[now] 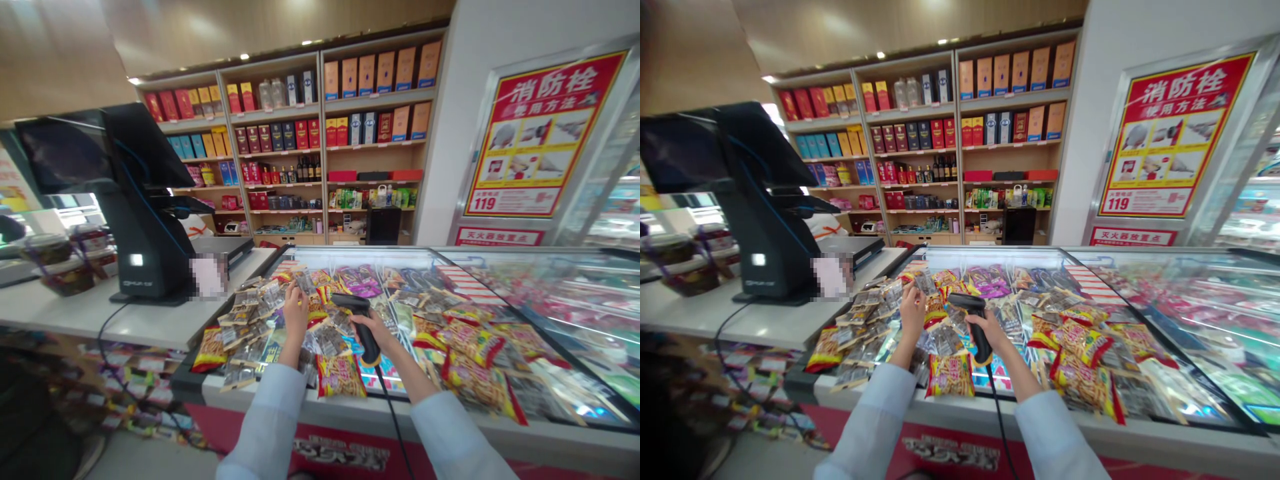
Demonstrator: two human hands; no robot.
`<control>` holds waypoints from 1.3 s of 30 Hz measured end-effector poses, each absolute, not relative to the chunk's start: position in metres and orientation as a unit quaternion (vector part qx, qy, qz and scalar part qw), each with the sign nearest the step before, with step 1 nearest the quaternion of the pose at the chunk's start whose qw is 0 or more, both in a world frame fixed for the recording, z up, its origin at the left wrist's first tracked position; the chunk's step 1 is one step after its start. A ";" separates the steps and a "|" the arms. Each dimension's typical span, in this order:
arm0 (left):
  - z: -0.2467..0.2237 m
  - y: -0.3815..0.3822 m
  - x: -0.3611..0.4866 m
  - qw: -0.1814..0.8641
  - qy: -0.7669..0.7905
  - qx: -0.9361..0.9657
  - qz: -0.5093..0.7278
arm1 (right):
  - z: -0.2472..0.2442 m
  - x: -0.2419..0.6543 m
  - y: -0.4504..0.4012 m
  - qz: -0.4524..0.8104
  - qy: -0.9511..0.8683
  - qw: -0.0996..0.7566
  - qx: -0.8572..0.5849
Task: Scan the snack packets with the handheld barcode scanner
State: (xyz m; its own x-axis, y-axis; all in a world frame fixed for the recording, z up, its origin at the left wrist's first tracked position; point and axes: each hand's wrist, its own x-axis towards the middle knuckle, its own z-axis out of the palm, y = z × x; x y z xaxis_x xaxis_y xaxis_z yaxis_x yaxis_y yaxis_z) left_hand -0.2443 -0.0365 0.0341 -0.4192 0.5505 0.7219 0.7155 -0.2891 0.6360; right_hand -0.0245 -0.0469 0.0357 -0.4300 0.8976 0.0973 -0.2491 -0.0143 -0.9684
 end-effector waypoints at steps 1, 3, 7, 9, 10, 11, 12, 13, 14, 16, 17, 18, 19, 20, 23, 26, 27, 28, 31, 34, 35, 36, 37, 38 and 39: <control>0.034 -0.037 -0.244 0.069 -0.593 -0.533 -0.599 | 0.037 -0.024 -0.048 0.647 -0.545 0.443 -0.298; 0.035 -0.037 -0.244 0.069 -0.595 -0.533 -0.598 | 0.037 -0.024 -0.048 0.646 -0.546 0.444 -0.297; 0.034 -0.036 -0.244 0.070 -0.594 -0.537 -0.595 | 0.036 -0.024 -0.047 0.646 -0.543 0.447 -0.298; 0.033 -0.036 -0.245 0.069 -0.592 -0.539 -0.594 | 0.035 -0.024 -0.046 0.648 -0.542 0.445 -0.297; 0.033 -0.036 -0.245 0.069 -0.592 -0.540 -0.594 | 0.034 -0.023 -0.046 0.650 -0.541 0.444 -0.296; 0.033 -0.036 -0.245 0.068 -0.592 -0.540 -0.594 | 0.033 -0.023 -0.045 0.652 -0.540 0.443 -0.296; 0.032 -0.036 -0.245 0.068 -0.593 -0.540 -0.594 | 0.032 -0.023 -0.044 0.654 -0.538 0.443 -0.295; 0.033 -0.036 -0.245 0.069 -0.593 -0.540 -0.594 | 0.031 -0.023 -0.043 0.656 -0.534 0.444 -0.295; 0.033 -0.037 -0.245 0.070 -0.593 -0.540 -0.593 | 0.030 -0.023 -0.042 0.658 -0.531 0.446 -0.295; 0.033 -0.037 -0.245 0.074 -0.591 -0.540 -0.594 | 0.029 -0.023 -0.041 0.658 -0.528 0.447 -0.296; 0.033 -0.037 -0.244 0.076 -0.589 -0.541 -0.595 | 0.029 -0.023 -0.040 0.658 -0.527 0.448 -0.297; 0.033 -0.037 -0.244 0.078 -0.588 -0.542 -0.596 | 0.029 -0.024 -0.040 0.658 -0.526 0.449 -0.298; 0.033 -0.036 -0.244 0.080 -0.587 -0.542 -0.597 | 0.029 -0.024 -0.040 0.658 -0.525 0.449 -0.298; 0.032 -0.036 -0.244 0.081 -0.586 -0.541 -0.598 | 0.030 -0.024 -0.041 0.659 -0.524 0.449 -0.298; 0.031 -0.036 -0.245 0.083 -0.588 -0.534 -0.602 | 0.034 -0.025 -0.046 0.662 -0.517 0.454 -0.297; 0.034 -0.038 -0.246 0.088 -0.586 -0.525 -0.611 | 0.041 -0.025 -0.053 0.660 -0.494 0.480 -0.300; 0.036 -0.039 -0.246 0.089 -0.583 -0.524 -0.614 | 0.044 -0.024 -0.056 0.660 -0.482 0.492 -0.302; 0.040 -0.041 -0.245 0.091 -0.580 -0.522 -0.619 | 0.047 -0.023 -0.058 0.660 -0.468 0.503 -0.305; 0.059 -0.048 -0.237 0.085 -0.562 -0.520 -0.638 | 0.058 -0.016 -0.065 0.662 -0.434 0.525 -0.313; 0.085 -0.055 -0.214 0.063 -0.532 -0.531 -0.656 | 0.075 0.003 -0.073 0.655 -0.432 0.535 -0.313; 0.093 -0.057 -0.204 0.055 -0.521 -0.540 -0.659 | 0.082 0.012 -0.076 0.651 -0.434 0.538 -0.312; 0.101 -0.060 -0.192 0.048 -0.511 -0.549 -0.660 | 0.090 0.023 -0.080 0.646 -0.438 0.543 -0.310; 0.108 -0.062 -0.179 0.040 -0.503 -0.557 -0.659 | 0.098 0.036 -0.085 0.639 -0.440 0.551 -0.307; 0.113 -0.064 -0.166 0.032 -0.498 -0.563 -0.658 | 0.106 0.051 -0.089 0.631 -0.441 0.561 -0.305; 0.116 -0.065 -0.152 0.023 -0.494 -0.568 -0.658 | 0.114 0.068 -0.094 0.617 -0.443 0.575 -0.302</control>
